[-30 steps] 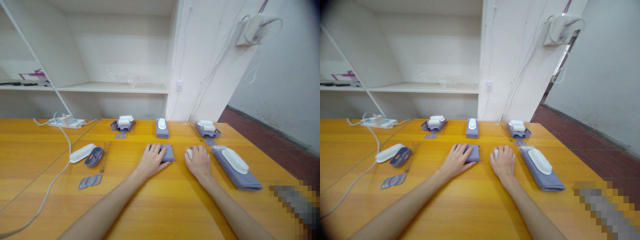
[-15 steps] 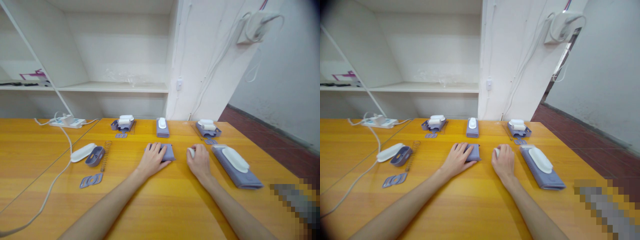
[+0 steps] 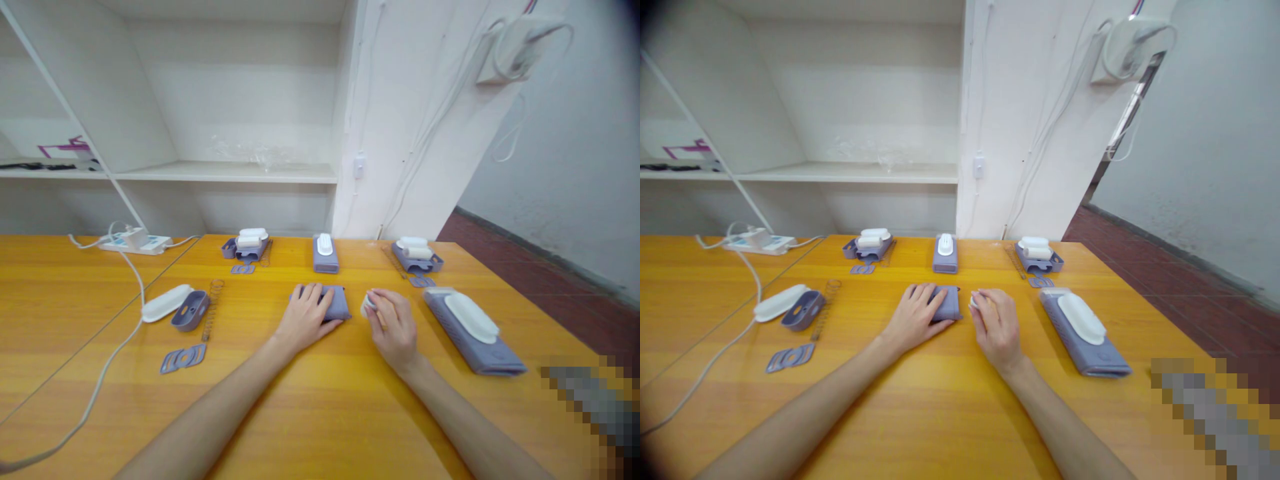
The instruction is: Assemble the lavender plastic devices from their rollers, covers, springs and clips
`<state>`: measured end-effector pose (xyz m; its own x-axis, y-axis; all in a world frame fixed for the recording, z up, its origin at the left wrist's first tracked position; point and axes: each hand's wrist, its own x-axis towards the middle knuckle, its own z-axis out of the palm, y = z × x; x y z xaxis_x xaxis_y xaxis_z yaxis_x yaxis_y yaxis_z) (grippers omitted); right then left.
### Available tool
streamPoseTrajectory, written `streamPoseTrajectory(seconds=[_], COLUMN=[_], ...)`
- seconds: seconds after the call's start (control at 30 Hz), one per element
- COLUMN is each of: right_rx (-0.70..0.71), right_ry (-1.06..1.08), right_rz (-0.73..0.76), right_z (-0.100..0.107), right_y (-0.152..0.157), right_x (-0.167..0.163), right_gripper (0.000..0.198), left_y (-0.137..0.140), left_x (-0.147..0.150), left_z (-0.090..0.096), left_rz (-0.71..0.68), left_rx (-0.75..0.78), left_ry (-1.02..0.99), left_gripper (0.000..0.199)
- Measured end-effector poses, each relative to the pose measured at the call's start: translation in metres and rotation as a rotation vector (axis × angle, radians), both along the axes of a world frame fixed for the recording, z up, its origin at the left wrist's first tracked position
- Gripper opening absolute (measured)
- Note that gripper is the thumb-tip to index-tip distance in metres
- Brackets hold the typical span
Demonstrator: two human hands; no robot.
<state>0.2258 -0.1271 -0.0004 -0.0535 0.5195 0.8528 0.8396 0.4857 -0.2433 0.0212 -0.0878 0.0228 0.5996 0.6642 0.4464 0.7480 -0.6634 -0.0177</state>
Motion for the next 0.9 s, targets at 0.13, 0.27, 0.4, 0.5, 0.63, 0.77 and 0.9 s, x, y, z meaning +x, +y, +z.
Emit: streamPoseTrajectory(seconds=[0.13, 0.27, 0.4, 0.5, 0.63, 0.77, 0.9], right_rx=[-0.04, -0.132, -0.323, -0.377, -0.332, -0.373, -0.41], right_ry=[0.064, 0.196, 0.335, 0.352, 0.314, 0.281, 0.266], right_rz=[0.1, 0.137, 0.135, 0.132, 0.069, 0.027, 0.044], right_z=[0.002, 0.005, 0.003, 0.0, -0.003, -0.006, -0.007], right_y=[-0.01, -0.011, -0.005, -0.001, 0.006, 0.012, 0.012], right_x=[-0.02, -0.031, -0.029, -0.024, -0.016, -0.013, -0.013], right_gripper=[0.03, 0.025, 0.026, 0.027, 0.027, 0.031, 0.036], left_y=[0.001, 0.002, 0.003, 0.003, 0.006, 0.011, 0.014], left_x=[0.0, -0.001, -0.001, -0.001, -0.006, -0.012, -0.014], left_z=[-0.001, -0.004, -0.008, -0.008, -0.005, -0.004, -0.006], left_rz=[0.006, 0.069, 0.155, 0.17, 0.127, 0.03, -0.026], left_rx=[-0.005, 0.001, 0.003, -0.017, -0.033, -0.042, -0.024], left_ry=[-0.007, -0.027, -0.074, -0.084, -0.092, -0.097, -0.101], left_gripper=[0.054, 0.06, 0.068, 0.066, 0.065, 0.068, 0.071])
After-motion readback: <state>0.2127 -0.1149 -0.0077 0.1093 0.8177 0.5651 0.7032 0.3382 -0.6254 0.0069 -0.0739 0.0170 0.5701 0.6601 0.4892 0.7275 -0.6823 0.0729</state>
